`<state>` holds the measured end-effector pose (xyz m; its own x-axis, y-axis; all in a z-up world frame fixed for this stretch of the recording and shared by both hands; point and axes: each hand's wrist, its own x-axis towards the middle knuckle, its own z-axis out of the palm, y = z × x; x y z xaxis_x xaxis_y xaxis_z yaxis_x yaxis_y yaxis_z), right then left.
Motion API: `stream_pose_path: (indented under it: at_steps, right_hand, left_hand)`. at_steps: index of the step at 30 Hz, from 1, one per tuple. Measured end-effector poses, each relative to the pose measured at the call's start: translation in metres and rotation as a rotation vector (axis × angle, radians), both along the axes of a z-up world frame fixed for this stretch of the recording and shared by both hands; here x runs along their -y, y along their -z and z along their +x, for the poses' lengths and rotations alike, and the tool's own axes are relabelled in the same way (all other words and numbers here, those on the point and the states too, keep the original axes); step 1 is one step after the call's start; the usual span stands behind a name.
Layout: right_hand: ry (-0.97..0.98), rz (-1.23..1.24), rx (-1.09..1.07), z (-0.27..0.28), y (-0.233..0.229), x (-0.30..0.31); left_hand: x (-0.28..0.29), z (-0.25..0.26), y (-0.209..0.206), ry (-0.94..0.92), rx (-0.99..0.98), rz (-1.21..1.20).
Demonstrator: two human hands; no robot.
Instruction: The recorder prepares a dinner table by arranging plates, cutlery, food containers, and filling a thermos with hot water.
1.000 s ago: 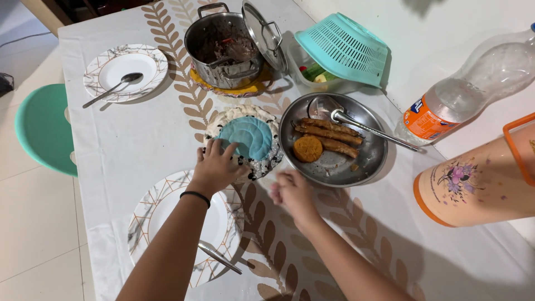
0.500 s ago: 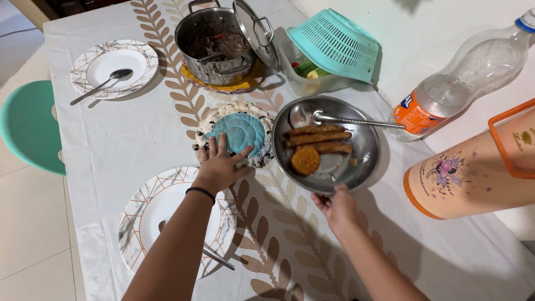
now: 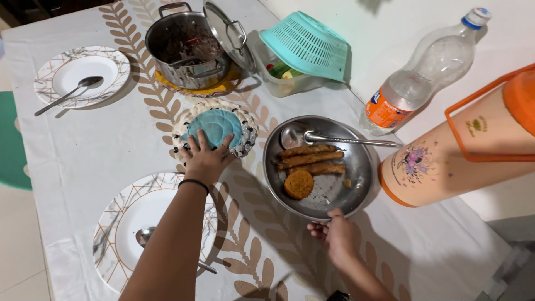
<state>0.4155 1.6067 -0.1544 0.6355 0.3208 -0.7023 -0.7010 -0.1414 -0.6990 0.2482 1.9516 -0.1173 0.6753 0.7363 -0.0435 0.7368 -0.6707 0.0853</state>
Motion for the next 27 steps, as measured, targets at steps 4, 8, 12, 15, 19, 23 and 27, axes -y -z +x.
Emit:
stream_pose_path:
  at_steps: [4, 8, 12, 15, 19, 23, 27]
  right_hand:
    - [-0.105, 0.024, 0.057, -0.011, 0.004, 0.005]
    - [-0.138, 0.075, 0.056, -0.024, -0.002, 0.002]
    - [-0.143, 0.065, 0.078, -0.029, -0.015, 0.0]
    - [-0.154, 0.028, -0.002, -0.035, -0.023, 0.0]
    - [-0.102, 0.003, -0.08, -0.045, -0.047, 0.003]
    - [-0.161, -0.072, 0.005, -0.05, -0.054, 0.02]
    - [-0.143, -0.184, 0.123, -0.068, -0.081, 0.05]
  left_hand:
    - [0.0, 0.007, -0.016, -0.025, -0.054, -0.098]
    - [0.011, 0.001, -0.042, -0.035, -0.126, -0.141]
    - [0.02, -0.005, -0.071, 0.007, -0.221, -0.205]
    - [0.026, -0.01, -0.063, 0.042, -0.153, -0.15]
    - [0.033, -0.02, -0.039, 0.065, 0.071, -0.09]
    - [0.048, -0.033, -0.048, 0.119, 0.257, -0.024]
    - [0.074, -0.051, -0.076, 0.154, 0.27, -0.037]
